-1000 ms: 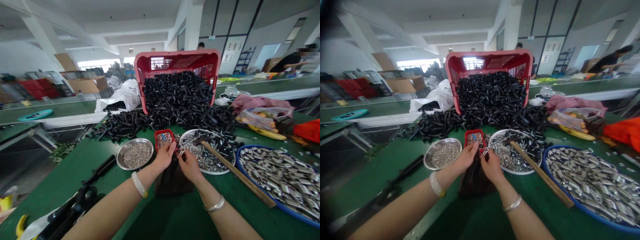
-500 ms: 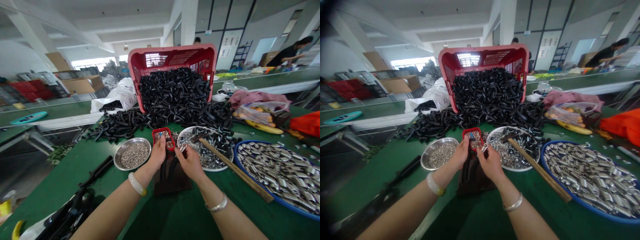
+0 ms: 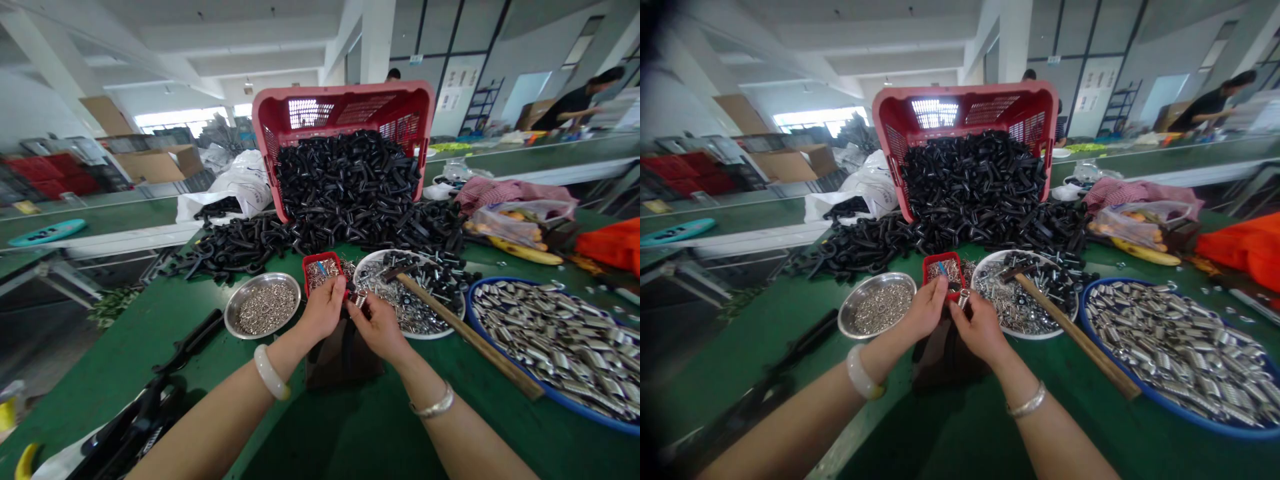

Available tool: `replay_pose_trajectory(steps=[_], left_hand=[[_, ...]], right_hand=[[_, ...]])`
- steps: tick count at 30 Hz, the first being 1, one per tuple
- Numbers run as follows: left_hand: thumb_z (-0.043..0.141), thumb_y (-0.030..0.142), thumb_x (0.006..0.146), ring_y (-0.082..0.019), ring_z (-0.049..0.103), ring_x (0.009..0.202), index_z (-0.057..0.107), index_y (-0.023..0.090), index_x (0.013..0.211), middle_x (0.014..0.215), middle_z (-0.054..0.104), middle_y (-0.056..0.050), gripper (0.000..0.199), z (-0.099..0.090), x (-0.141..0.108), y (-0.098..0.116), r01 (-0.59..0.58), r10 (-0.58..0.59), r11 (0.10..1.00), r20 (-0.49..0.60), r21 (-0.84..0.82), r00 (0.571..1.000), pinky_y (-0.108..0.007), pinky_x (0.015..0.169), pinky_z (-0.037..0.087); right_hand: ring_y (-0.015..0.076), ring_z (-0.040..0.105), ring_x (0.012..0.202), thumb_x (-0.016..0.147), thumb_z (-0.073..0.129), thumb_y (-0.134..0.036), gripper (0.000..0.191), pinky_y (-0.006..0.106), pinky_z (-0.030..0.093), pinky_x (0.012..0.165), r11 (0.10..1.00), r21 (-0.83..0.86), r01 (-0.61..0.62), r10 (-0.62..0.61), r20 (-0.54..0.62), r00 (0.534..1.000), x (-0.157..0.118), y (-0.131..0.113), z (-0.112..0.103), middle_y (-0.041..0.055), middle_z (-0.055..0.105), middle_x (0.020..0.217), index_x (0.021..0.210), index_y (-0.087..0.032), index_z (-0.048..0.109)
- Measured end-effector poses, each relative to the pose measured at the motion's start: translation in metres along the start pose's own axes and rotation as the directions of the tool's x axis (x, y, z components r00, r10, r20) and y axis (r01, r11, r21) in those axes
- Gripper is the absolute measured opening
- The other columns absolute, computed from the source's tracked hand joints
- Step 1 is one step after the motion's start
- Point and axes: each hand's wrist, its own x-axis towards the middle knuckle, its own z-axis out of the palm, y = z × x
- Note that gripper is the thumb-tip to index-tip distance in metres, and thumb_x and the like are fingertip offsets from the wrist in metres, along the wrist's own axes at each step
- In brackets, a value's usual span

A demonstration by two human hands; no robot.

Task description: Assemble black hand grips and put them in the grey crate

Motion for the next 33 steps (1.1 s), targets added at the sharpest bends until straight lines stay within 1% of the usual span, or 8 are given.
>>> replay_pose_trajectory(steps=[9,16,20,22,24,27,30,33], left_hand=[[0.03,0.047,0.085,-0.014,0.048,0.064,0.049,0.016,0.064,0.064,0.053,-0.001,0.042,0.007,-0.014,-0.014,0.066,-0.054,0.98,0.067,-0.19,0.996,-0.026,0.064,0.039],[0.028,0.045,0.085,-0.013,0.046,0.058,0.046,0.017,0.058,0.057,0.049,0.0,0.043,0.008,-0.017,-0.02,0.061,-0.049,0.995,0.149,-0.076,0.988,-0.025,0.058,0.037],[0.022,0.047,0.087,-0.015,0.05,0.06,0.049,0.018,0.061,0.06,0.054,-0.001,0.047,0.01,-0.017,-0.021,0.005,-0.015,0.998,0.16,0.062,0.987,-0.026,0.059,0.039],[0.017,0.049,0.087,-0.017,0.054,0.065,0.054,0.017,0.068,0.066,0.059,-0.004,0.052,0.009,-0.014,-0.022,0.017,-0.048,0.987,0.196,0.158,0.979,-0.028,0.063,0.041],[0.012,0.05,0.087,-0.02,0.058,0.076,0.058,0.018,0.08,0.079,0.064,-0.007,0.057,0.006,-0.011,-0.024,0.063,-0.132,0.956,0.229,0.285,0.965,-0.031,0.069,0.043],[0.011,0.052,0.086,-0.023,0.053,0.102,0.053,0.021,0.107,0.109,0.059,-0.008,0.057,-0.001,-0.011,-0.024,0.031,-0.158,0.904,0.267,0.426,0.951,-0.034,0.083,0.04],[0.037,0.067,0.07,-0.029,0.043,0.114,0.037,0.017,0.126,0.126,0.047,-0.013,0.075,0.001,-0.019,-0.022,-0.074,-0.092,0.837,0.273,0.543,0.958,-0.039,0.092,0.034],[0.054,0.072,0.051,-0.035,0.04,0.113,0.03,0.012,0.129,0.126,0.043,-0.018,0.101,0.009,-0.028,-0.024,-0.064,-0.092,0.746,0.198,0.662,0.976,-0.046,0.094,0.028]], right_hand=[[0.0147,0.052,0.062,0.085,0.039,-0.038,0.023,0.027,0.039,0.057,0.989,-0.147,0.011,0.027,0.254,0.967,-0.003,0.007,-0.002,0.003,0.058,0.068,0.075,-0.018,0.047],[0.0169,0.053,0.074,0.086,0.038,-0.035,0.022,0.032,0.042,0.07,0.989,-0.146,0.009,0.049,0.39,0.919,-0.005,0.009,-0.004,0.0065,0.058,0.078,0.081,-0.016,0.049],[0.0174,0.053,0.084,0.086,0.039,-0.035,0.021,0.034,0.042,0.077,1.0,0.016,-0.009,0.002,0.379,0.925,-0.009,0.015,0.001,0.0065,0.057,0.086,0.086,-0.017,0.05],[0.0156,0.054,0.077,0.084,0.042,-0.04,0.024,0.031,0.045,0.07,0.985,0.126,-0.119,0.068,0.351,0.934,-0.011,0.02,0.008,0.0033,0.057,0.08,0.084,-0.018,0.05],[0.0115,0.051,0.055,0.081,0.042,-0.047,0.029,0.025,0.044,0.049,0.901,0.244,-0.358,0.261,0.354,0.898,-0.011,0.026,0.016,-0.0025,0.052,0.064,0.084,-0.019,0.049],[0.0069,0.036,0.034,0.077,0.044,-0.054,0.034,0.017,0.025,0.028,0.652,0.429,-0.625,0.496,0.381,0.78,-0.007,0.033,0.023,-0.0091,0.041,0.051,0.086,-0.021,0.045],[0.0078,0.046,0.042,0.073,0.053,-0.051,0.033,0.017,0.032,0.032,0.488,0.593,-0.64,0.577,0.331,0.747,-0.004,0.034,0.027,-0.0063,0.05,0.058,0.084,-0.02,0.047],[0.0118,0.057,0.062,0.071,0.058,-0.044,0.029,0.023,0.047,0.054,0.391,0.693,-0.606,0.614,0.294,0.733,-0.008,0.031,0.035,-0.0005,0.06,0.072,0.082,-0.018,0.051]])
